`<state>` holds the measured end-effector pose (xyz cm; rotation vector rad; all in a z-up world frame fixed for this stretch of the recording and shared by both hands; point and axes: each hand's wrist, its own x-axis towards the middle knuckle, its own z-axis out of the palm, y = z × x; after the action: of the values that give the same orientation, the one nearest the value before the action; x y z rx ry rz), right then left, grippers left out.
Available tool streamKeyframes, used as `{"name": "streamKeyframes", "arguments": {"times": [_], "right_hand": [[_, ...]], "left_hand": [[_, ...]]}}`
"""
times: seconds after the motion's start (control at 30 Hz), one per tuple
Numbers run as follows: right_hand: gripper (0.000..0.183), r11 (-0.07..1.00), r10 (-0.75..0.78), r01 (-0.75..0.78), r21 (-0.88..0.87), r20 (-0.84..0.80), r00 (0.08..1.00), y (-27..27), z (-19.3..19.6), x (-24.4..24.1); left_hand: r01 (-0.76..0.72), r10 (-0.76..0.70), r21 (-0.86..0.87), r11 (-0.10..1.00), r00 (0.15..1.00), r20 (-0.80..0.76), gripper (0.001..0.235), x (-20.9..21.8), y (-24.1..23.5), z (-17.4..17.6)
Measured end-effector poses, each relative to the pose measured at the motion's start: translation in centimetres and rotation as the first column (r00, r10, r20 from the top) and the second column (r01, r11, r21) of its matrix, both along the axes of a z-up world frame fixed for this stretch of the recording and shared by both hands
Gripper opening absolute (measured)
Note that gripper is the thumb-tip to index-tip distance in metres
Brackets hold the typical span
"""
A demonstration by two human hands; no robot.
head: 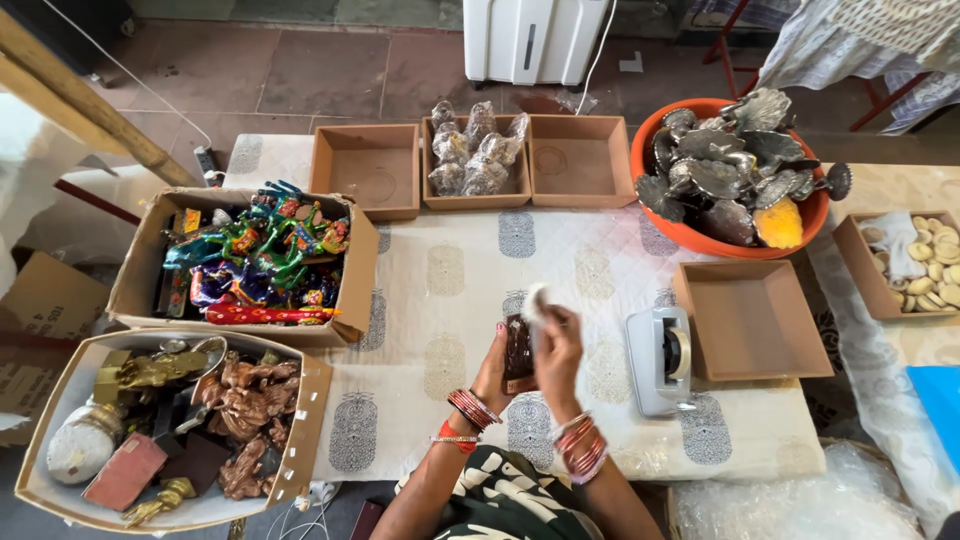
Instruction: The person wipes a small figurine and several other items with a cloth, then places them into boxes and onto the workspace.
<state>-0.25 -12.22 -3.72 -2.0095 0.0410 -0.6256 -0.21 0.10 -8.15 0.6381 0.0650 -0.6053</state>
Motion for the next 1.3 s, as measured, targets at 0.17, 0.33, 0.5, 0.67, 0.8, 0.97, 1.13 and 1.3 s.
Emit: {"name": "streamKeyframes", "arguments": {"times": [0.17,0.33,0.5,0.67,0.8,0.97,1.13,1.3], "right_hand": [[0.042,0.997,0.012,-0.002,-0.081,0.124,0.992,1.6,1.9,-2.0],[0.043,0.988,0.103,-0.092,-0.127,0.082,0.991,1.7,3.0,-2.1],[0.04,1.0,0.001,-0.001,0.009,-0.006,1.0,0.4,2.8,-0.8],[0.04,0.981,0.134,-0.118,-0.155,0.097,0.986,1.9,4.4,-2.6],[0.036,0.987,0.125,-0.118,-0.112,0.066,0.99,-0.8,4.4,-1.9],[0.034,0.942,0.264,-0.26,-0.213,-0.012,0.965,0.3,4.6,-3.6],[0.032,0.815,0.438,-0.377,-0.441,0.043,0.898,-1.7,3.0,-4.1],[0.031,0.843,0.34,-0.329,-0.426,-0.053,0.939,-2.9,2.4,-4.6]], "left_hand": [[0.036,-0.033,0.083,0.996,0.999,-0.034,0.058,0.0,-0.4,-0.1],[0.003,0.012,0.1,0.995,0.988,-0.152,0.054,0.0,-0.6,-0.7],[0.063,-0.063,0.049,0.997,0.998,0.0,0.06,-0.4,-0.2,2.8],[0.058,-0.051,0.12,0.991,0.997,-0.06,0.061,0.8,-0.8,-2.1],[0.076,-0.074,0.032,0.997,0.996,-0.056,0.063,0.1,0.4,2.3],[0.127,-0.132,-0.05,0.991,0.986,-0.104,0.07,1.0,0.5,1.2],[0.043,-0.05,-0.155,0.987,0.998,-0.043,0.062,0.9,1.9,4.3],[0.066,-0.069,-0.044,0.997,0.996,-0.062,0.057,0.8,1.7,5.3]]}}
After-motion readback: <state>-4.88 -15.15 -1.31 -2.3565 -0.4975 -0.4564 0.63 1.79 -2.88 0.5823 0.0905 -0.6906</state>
